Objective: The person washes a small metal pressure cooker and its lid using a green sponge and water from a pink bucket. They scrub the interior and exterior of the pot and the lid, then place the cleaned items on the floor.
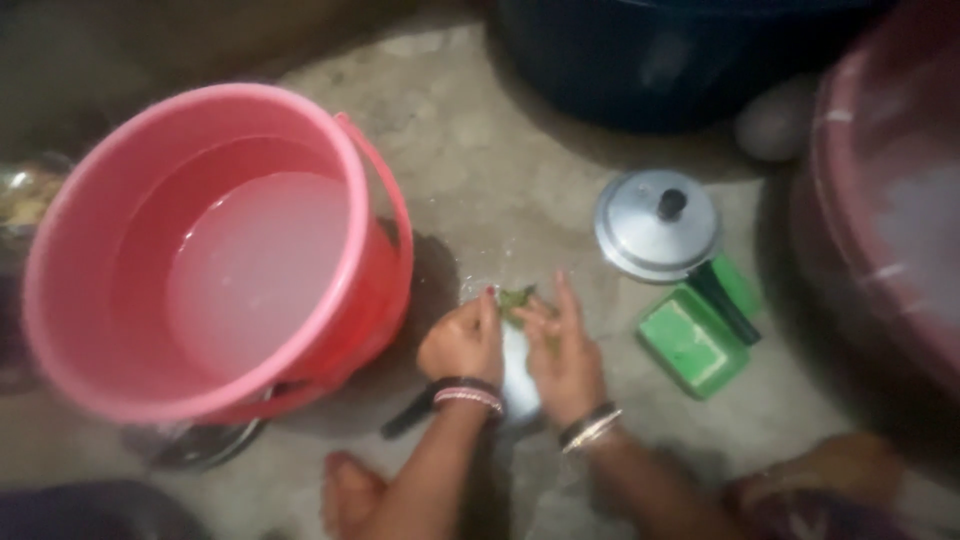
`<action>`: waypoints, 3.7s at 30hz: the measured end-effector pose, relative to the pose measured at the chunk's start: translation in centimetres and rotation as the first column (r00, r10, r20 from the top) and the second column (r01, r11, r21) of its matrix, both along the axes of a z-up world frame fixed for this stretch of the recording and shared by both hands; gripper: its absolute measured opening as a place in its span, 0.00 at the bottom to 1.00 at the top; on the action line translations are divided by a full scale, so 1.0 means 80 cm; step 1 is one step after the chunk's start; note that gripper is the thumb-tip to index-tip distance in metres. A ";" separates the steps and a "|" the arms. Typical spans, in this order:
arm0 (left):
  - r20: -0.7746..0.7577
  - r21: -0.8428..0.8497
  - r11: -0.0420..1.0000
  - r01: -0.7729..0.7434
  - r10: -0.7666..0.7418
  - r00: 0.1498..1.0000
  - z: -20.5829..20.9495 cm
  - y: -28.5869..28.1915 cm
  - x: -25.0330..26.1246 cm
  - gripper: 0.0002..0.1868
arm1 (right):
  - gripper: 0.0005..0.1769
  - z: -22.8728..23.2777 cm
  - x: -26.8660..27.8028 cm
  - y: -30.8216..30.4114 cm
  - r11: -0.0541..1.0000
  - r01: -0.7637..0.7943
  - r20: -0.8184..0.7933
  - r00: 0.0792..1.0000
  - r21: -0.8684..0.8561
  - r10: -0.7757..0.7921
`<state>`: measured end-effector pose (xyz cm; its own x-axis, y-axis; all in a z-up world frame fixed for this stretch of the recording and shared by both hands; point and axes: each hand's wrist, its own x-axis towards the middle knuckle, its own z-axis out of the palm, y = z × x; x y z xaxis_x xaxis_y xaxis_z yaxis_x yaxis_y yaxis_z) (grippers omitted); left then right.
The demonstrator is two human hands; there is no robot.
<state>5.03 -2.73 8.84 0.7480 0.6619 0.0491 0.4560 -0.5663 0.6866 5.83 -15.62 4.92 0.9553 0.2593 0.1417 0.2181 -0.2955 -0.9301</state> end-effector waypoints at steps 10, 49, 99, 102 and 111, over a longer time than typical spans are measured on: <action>-0.023 0.111 0.989 0.095 -0.093 0.995 0.017 0.010 0.002 0.29 | 0.43 -0.124 0.093 -0.051 0.992 0.067 -0.520 0.847 -0.104 -0.112; 0.486 -0.790 0.571 0.224 0.358 0.798 0.001 -0.028 0.000 0.29 | 0.31 0.207 0.091 -0.091 0.996 -0.040 -0.095 0.995 -0.081 0.033; 0.306 -0.202 0.978 0.049 0.016 0.952 0.088 -0.087 -0.012 0.31 | 0.36 0.236 0.018 -0.064 0.844 0.079 0.526 0.811 -0.530 0.255; 0.470 -0.319 0.942 0.108 0.059 0.880 0.086 -0.085 -0.015 0.27 | 0.40 0.220 0.013 -0.066 0.813 0.006 0.488 0.802 -0.582 0.344; 0.366 -0.255 0.967 0.023 0.074 0.928 0.075 -0.078 -0.009 0.30 | 0.40 0.211 0.035 -0.094 0.943 0.212 -0.165 0.952 -0.256 -0.258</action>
<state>4.28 -8.94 14.86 0.6908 0.7075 0.1491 0.1541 -0.3455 0.9257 8.65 -23.11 21.81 0.9957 0.0274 -0.0888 -0.0609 -0.5293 -0.8462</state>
